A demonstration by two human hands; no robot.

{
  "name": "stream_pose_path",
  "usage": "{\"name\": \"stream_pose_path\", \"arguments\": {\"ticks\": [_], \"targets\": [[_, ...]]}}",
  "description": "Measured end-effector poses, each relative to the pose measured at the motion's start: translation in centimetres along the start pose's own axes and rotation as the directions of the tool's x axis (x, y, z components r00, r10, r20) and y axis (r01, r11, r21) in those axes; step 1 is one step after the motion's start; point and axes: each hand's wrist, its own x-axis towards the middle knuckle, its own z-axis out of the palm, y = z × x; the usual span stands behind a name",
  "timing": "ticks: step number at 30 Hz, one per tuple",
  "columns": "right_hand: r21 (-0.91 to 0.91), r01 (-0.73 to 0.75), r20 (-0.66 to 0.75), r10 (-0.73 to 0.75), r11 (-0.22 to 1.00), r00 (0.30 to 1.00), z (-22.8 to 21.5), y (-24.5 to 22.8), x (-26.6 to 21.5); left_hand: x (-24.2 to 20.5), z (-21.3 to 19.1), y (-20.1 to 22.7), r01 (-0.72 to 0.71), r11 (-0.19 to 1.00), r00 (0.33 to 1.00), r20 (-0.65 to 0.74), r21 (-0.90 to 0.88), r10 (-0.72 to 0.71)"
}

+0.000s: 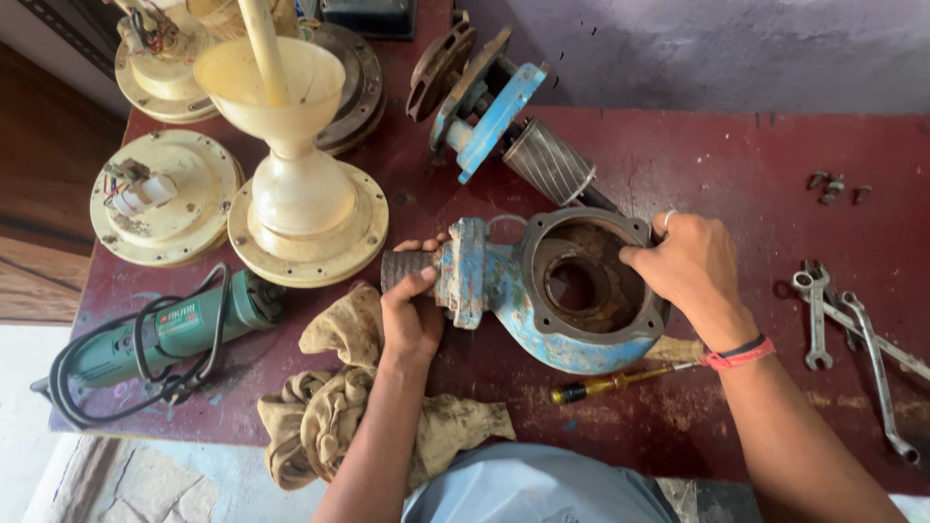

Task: The person inserts a cylindrical rotor into a blue motor housing, aligns the flange, and secures it by hand-tightening and then wrench-tightening bolts. The person uses a rag to wipe the housing and a wrench to tighten the fasteners.

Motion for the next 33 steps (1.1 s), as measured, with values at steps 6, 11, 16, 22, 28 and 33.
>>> {"name": "stream_pose_path", "arguments": {"ticks": [6, 11, 16, 22, 28, 33], "targets": [[0.043, 0.105, -0.088, -0.101, 0.994, 0.991, -0.2, -0.5, -1.0, -0.8, -0.8, 0.5, 0.093, 0.993, 0.993, -0.067, -0.071, -0.098], [0.073, 0.077, -0.115, -0.068, 0.994, 0.991, -0.3, -0.9, -1.7, -0.6, -1.6, 0.7, 0.137, 0.988, 0.981, -0.127, -0.078, -0.146], [0.130, 0.063, -0.123, -0.047, 0.990, 0.991, -0.4, -1.1, -2.0, -0.7, -1.2, 3.0, 0.340, 0.919, 0.880, -0.413, 0.201, -0.235], [0.191, 0.067, -0.126, -0.043, 0.979, 0.991, -0.4, -1.1, -2.1, -3.3, 3.8, 6.9, 0.478, 0.227, 0.878, -0.464, 0.848, -0.117], [0.312, -0.004, 0.052, -0.013, 0.950, 0.999, 0.4, 2.0, -0.9, -6.6, 9.1, 11.5, 0.281, -0.258, 0.959, -0.281, 0.924, 0.041], [0.831, -0.145, 0.118, 0.085, 0.537, 0.989, 1.7, 6.5, 2.0, -4.6, 10.3, 12.3, -0.081, -0.185, 0.978, 0.113, 0.979, 0.174]]}}
